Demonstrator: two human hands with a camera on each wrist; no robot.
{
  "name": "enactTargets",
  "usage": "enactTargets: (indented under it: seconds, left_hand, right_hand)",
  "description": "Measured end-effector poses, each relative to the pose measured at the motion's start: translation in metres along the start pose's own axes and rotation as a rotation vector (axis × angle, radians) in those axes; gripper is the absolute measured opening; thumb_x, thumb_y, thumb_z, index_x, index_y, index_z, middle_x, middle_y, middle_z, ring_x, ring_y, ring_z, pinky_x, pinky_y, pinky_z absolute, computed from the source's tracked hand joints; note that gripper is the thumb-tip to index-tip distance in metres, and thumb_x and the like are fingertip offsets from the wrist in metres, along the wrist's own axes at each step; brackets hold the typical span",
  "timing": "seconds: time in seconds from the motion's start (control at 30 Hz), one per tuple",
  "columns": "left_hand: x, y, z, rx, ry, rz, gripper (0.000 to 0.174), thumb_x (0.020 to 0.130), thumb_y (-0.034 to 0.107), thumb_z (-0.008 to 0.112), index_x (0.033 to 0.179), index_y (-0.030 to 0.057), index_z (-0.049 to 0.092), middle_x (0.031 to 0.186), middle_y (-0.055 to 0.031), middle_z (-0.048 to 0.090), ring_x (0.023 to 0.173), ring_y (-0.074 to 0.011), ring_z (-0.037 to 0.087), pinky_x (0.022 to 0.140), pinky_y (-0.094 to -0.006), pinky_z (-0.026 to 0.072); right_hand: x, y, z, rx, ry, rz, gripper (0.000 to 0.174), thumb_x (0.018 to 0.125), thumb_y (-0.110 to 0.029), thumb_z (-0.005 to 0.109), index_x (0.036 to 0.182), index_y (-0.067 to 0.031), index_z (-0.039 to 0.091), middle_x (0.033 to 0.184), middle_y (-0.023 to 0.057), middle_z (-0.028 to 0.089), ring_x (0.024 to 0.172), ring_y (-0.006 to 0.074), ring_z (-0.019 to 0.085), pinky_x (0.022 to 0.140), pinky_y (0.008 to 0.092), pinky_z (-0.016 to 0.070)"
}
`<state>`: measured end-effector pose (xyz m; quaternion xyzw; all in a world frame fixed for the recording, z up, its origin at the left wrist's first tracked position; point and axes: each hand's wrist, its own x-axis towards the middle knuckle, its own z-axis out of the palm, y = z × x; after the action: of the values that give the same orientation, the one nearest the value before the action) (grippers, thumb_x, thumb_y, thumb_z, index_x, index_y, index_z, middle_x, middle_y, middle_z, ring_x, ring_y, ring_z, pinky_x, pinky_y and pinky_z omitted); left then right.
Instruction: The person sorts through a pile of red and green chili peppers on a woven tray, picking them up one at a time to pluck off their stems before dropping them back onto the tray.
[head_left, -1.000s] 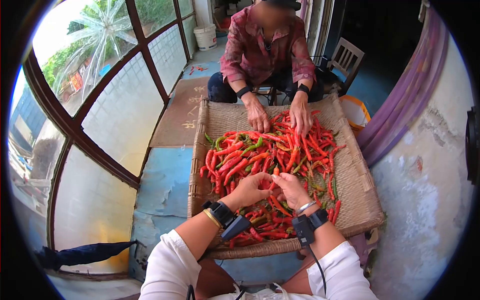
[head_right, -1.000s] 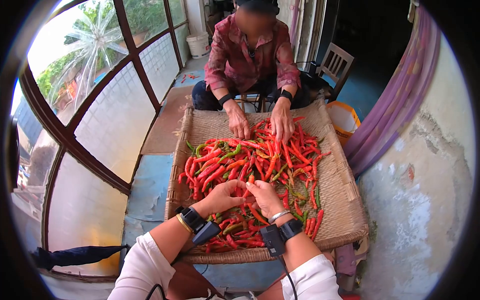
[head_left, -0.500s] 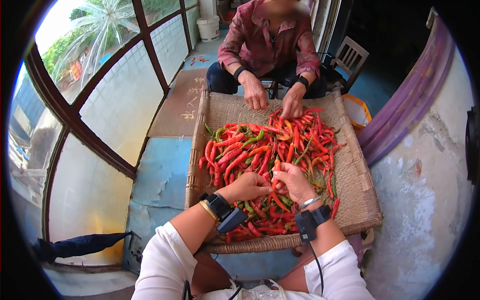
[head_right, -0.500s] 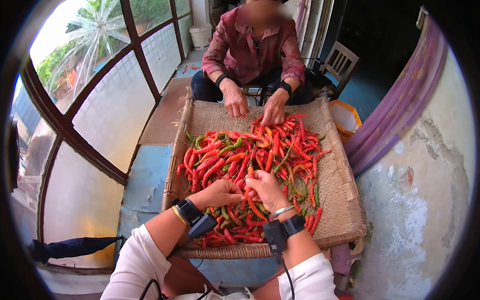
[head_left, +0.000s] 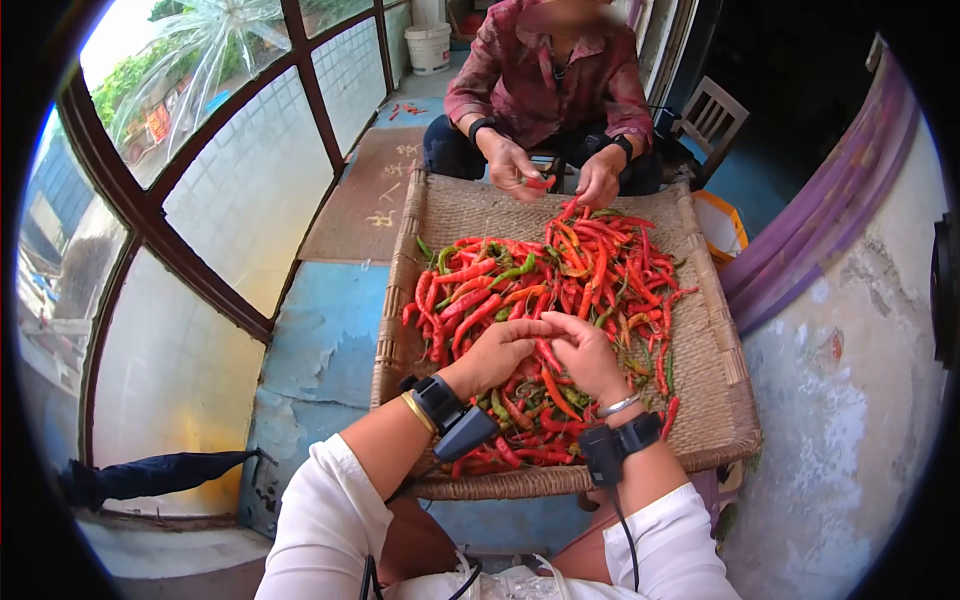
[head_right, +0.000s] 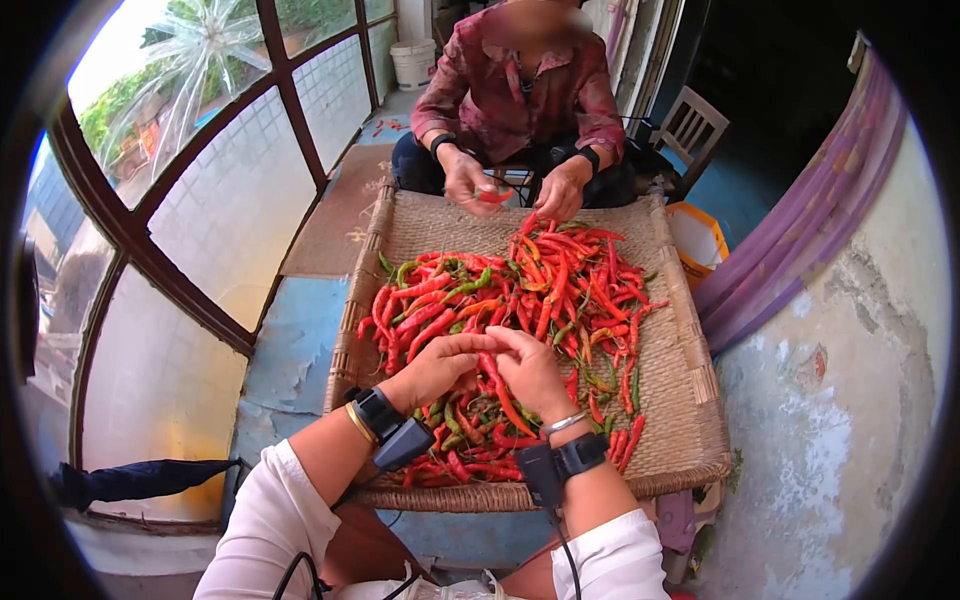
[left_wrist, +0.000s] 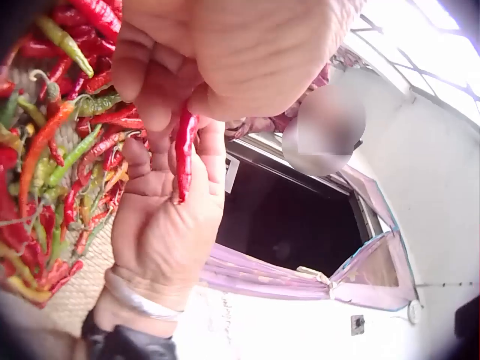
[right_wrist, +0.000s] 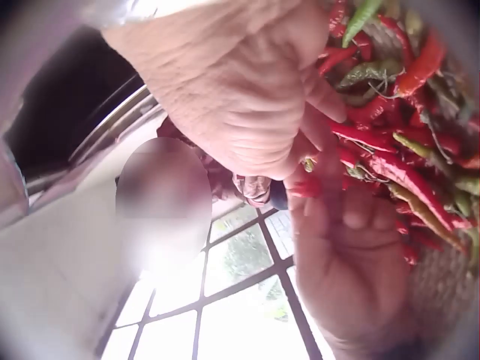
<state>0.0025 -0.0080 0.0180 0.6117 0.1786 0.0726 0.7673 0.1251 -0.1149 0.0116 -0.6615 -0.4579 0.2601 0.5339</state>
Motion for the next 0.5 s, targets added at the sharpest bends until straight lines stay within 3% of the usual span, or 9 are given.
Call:
enactTargets:
  seconds: [0.1,0.17,0.2,0.3,0.4,0.5]
  left_hand:
    - [0.000,0.002,-0.003,-0.093,0.013,-0.069,0.027,0.088,0.009,0.040,0.112,0.0052,0.051,0.072,0.0025,0.055,0.059,-0.0043,0.051,0.054,-0.0182,0.0433]
    - [0.001,0.001,-0.004,-0.114,0.005,-0.079,0.026,0.088,0.009,0.040,0.111,0.0053,0.052,0.072,0.0027,0.055,0.058,-0.0039,0.051,0.054,-0.0179,0.0429]
    - [0.001,0.001,-0.004,-0.133,-0.005,-0.082,0.024,0.088,0.009,0.041,0.109,0.0055,0.052,0.073,0.0026,0.055,0.058,-0.0037,0.050,0.053,-0.0174,0.0422]
    - [0.000,0.006,0.000,-0.085,-0.047,-0.072,0.020,0.087,0.010,0.044,0.105,0.0060,0.052,0.075,0.0017,0.057,0.056,-0.0032,0.050,0.050,-0.0163,0.0409]
    - [0.005,-0.008,-0.006,0.082,-0.116,-0.071,0.018,0.087,0.009,0.046,0.104,0.0059,0.050,0.077,0.0000,0.059,0.056,-0.0041,0.052,0.049,-0.0157,0.0412]
    - [0.007,-0.017,-0.013,0.347,-0.057,-0.049,0.017,0.084,0.011,0.050,0.099,0.0030,0.053,0.074,-0.0026,0.060,0.057,-0.0085,0.056,0.052,-0.0215,0.0450]
  right_hand:
    - [-0.004,-0.013,0.006,-0.046,-0.019,-0.096,0.036,0.079,0.000,0.051,0.115,-0.0003,0.050,0.099,0.0074,0.058,0.087,0.0148,0.058,0.076,0.0246,0.0467]
    - [-0.004,-0.017,0.006,-0.255,-0.005,-0.320,0.032,0.080,-0.005,0.054,0.111,-0.0011,0.053,0.099,0.0094,0.058,0.085,0.0177,0.059,0.075,0.0269,0.0465]
    - [-0.004,-0.016,0.006,-0.255,-0.003,-0.318,0.032,0.080,-0.005,0.054,0.111,-0.0011,0.053,0.099,0.0094,0.058,0.085,0.0177,0.059,0.075,0.0269,0.0465]
    - [-0.004,-0.014,0.006,-0.178,0.038,-0.210,0.025,0.080,-0.010,0.056,0.104,-0.0005,0.057,0.094,0.0101,0.058,0.081,0.0200,0.059,0.074,0.0293,0.0461]
    - [-0.004,-0.013,0.002,-0.287,0.147,-0.210,0.019,0.082,-0.014,0.057,0.094,-0.0004,0.061,0.081,0.0064,0.060,0.072,0.0161,0.058,0.065,0.0265,0.0469]
    - [-0.004,-0.014,-0.002,0.019,0.231,0.091,0.018,0.084,-0.019,0.056,0.085,-0.0022,0.062,0.057,0.0014,0.053,0.049,0.0062,0.051,0.045,0.0218,0.0407]
